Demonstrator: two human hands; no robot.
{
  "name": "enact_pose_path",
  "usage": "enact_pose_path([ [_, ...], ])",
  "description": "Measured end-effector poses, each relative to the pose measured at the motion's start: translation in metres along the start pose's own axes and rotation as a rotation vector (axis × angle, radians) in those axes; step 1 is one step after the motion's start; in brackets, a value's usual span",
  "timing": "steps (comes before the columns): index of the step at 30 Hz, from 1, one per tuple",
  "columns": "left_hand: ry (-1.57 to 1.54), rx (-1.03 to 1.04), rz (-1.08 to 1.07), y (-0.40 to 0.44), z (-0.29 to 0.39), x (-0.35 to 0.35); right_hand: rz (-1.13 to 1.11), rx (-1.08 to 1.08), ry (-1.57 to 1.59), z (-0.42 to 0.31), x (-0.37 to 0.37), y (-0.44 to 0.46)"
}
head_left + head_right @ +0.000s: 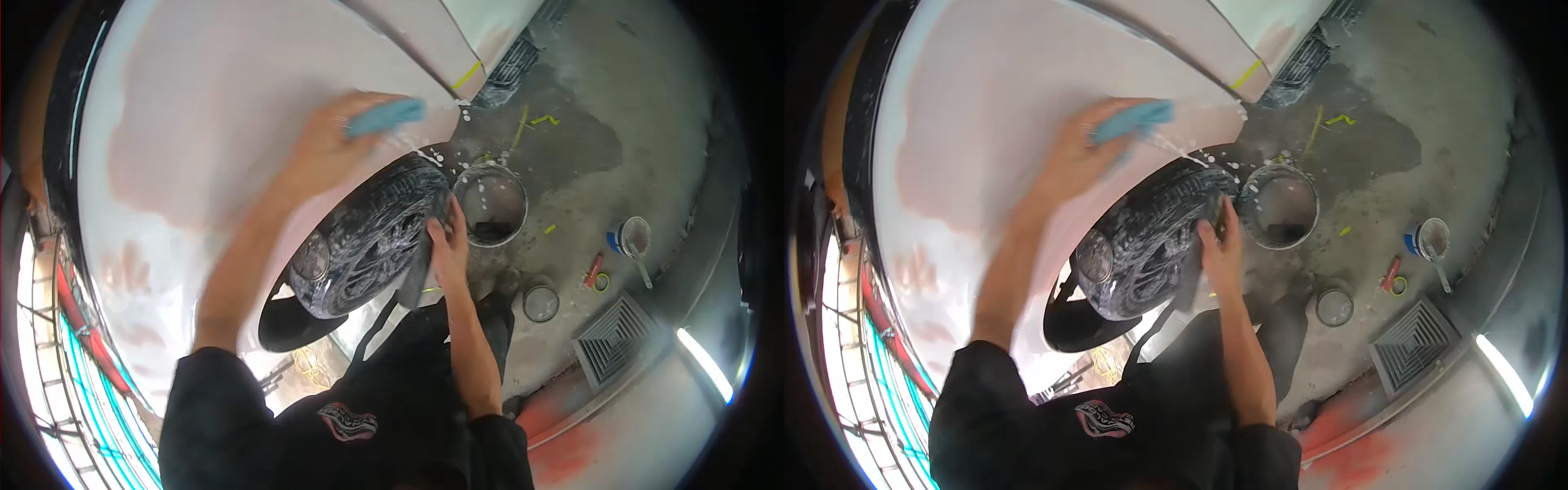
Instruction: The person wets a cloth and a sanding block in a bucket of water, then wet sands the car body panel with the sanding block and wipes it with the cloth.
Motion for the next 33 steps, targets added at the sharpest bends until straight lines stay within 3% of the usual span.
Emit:
enact_pose_path([
  [1,0.230,0.179,0.042,-0.013,0.013,-0.034,-0.017,-0.127,-0.047,0.004,0.023,0.007],
  [3,0.802,0.222,0.000,-0.035,0.067,-0.087,-0.009,-0.281,-0.231,0.005,0.065,0.013],
  [7,1.416,0.423,-0.158,-0.074,0.103,-0.173,0.064,-0.414,-0.338,-0.013,0.138,0.009],
  [10,1.521,0.470,-0.158,-0.106,0.093,-0.222,0.168,-0.428,-0.331,-0.012,0.164,0.008],
  [16,1.389,0.584,-0.276,-0.108,0.083,-0.242,0.226,-0.489,-0.412,-0.005,0.179,-0.005],
  [21,1.518,0.614,-0.270,-0.109,0.073,-0.246,0.092,-0.648,-0.499,0.020,0.220,-0.126],
  [24,1.511,0.637,-0.262,-0.106,0.074,-0.247,0.094,-0.626,-0.509,0.024,0.213,-0.113],
  [26,1.495,0.652,-0.265,-0.105,0.073,-0.244,0.244,-0.520,-0.531,0.000,0.183,-0.037],
  [28,1.487,0.668,-0.281,-0.102,0.077,-0.245,0.259,-0.317,-0.344,-0.005,0.136,0.062],
  [29,1.466,0.643,-0.286,-0.103,0.075,-0.246,0.278,-0.340,-0.301,0.003,0.119,0.107],
  [31,1.417,0.610,-0.278,-0.101,0.075,-0.245,0.324,-0.293,-0.451,-0.013,0.122,0.089],
  [33,1.466,0.630,-0.292,-0.100,0.077,-0.246,0.296,-0.387,-0.421,-0.003,0.154,0.025],
])
Point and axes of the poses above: each hand's wrist, its own y-axis towards the middle knuckle, its own x-axis out of the palm, z = x × y, the point moved 3 cm from there along y, towards the middle knuckle
